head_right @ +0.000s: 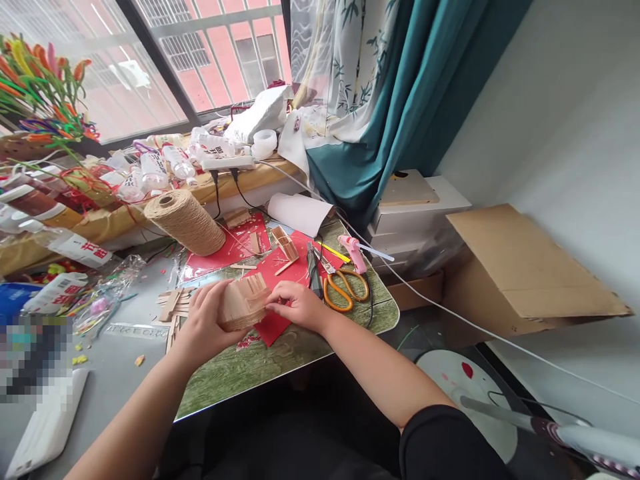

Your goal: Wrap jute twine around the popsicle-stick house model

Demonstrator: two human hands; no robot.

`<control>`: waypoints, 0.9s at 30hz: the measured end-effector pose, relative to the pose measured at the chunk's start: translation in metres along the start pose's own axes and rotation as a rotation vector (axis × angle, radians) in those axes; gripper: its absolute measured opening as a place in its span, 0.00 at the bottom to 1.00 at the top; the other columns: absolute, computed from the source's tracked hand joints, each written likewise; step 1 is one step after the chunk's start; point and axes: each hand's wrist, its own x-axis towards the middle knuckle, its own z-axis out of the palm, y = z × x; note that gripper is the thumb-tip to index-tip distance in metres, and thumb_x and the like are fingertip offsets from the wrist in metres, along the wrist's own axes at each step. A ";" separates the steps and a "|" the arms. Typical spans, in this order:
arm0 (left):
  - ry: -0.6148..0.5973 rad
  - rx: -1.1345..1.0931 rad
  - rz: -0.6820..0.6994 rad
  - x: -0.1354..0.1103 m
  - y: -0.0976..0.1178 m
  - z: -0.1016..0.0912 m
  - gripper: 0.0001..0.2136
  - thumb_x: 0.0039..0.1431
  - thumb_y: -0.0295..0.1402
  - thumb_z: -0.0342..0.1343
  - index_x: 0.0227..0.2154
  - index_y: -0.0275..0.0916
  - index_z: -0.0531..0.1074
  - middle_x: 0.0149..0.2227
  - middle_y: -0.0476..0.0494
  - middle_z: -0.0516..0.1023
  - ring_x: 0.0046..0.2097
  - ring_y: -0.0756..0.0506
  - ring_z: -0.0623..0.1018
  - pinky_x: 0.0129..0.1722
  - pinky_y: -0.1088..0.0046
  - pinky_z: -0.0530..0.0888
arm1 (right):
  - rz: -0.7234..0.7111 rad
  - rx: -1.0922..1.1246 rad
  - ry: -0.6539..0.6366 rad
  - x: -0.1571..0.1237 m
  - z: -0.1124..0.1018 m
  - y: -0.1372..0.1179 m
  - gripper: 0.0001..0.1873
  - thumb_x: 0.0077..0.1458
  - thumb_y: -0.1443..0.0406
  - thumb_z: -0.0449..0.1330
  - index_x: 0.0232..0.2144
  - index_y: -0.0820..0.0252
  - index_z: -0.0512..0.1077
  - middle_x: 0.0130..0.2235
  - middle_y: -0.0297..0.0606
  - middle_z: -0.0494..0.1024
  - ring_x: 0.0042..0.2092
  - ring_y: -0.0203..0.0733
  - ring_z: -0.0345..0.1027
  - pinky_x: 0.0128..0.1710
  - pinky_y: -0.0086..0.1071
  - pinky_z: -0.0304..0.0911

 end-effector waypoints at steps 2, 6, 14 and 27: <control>0.012 -0.063 -0.026 -0.004 -0.004 0.001 0.48 0.48 0.42 0.74 0.70 0.47 0.56 0.64 0.32 0.68 0.64 0.26 0.69 0.64 0.39 0.68 | 0.001 0.030 0.026 0.000 -0.004 0.000 0.13 0.68 0.54 0.65 0.40 0.56 0.83 0.38 0.40 0.79 0.40 0.43 0.74 0.44 0.38 0.70; 0.021 -0.211 -0.095 -0.010 -0.013 0.008 0.50 0.48 0.43 0.75 0.71 0.47 0.55 0.66 0.32 0.65 0.67 0.26 0.67 0.67 0.39 0.67 | 0.008 0.041 0.095 -0.001 -0.010 0.002 0.13 0.66 0.53 0.67 0.40 0.56 0.83 0.39 0.40 0.80 0.41 0.43 0.75 0.45 0.38 0.71; 0.068 -0.544 -0.202 -0.021 -0.023 0.033 0.49 0.50 0.49 0.74 0.70 0.47 0.54 0.67 0.31 0.63 0.68 0.29 0.68 0.69 0.44 0.66 | 0.038 0.008 0.158 -0.001 -0.010 0.001 0.14 0.66 0.53 0.67 0.40 0.56 0.82 0.39 0.40 0.82 0.42 0.43 0.76 0.47 0.38 0.71; -0.076 -0.750 -0.272 -0.034 -0.036 0.057 0.48 0.59 0.51 0.68 0.74 0.47 0.47 0.72 0.28 0.58 0.73 0.28 0.63 0.69 0.42 0.66 | 0.041 -0.151 0.090 -0.001 -0.002 0.012 0.10 0.71 0.59 0.61 0.40 0.56 0.80 0.38 0.39 0.80 0.40 0.42 0.74 0.44 0.35 0.68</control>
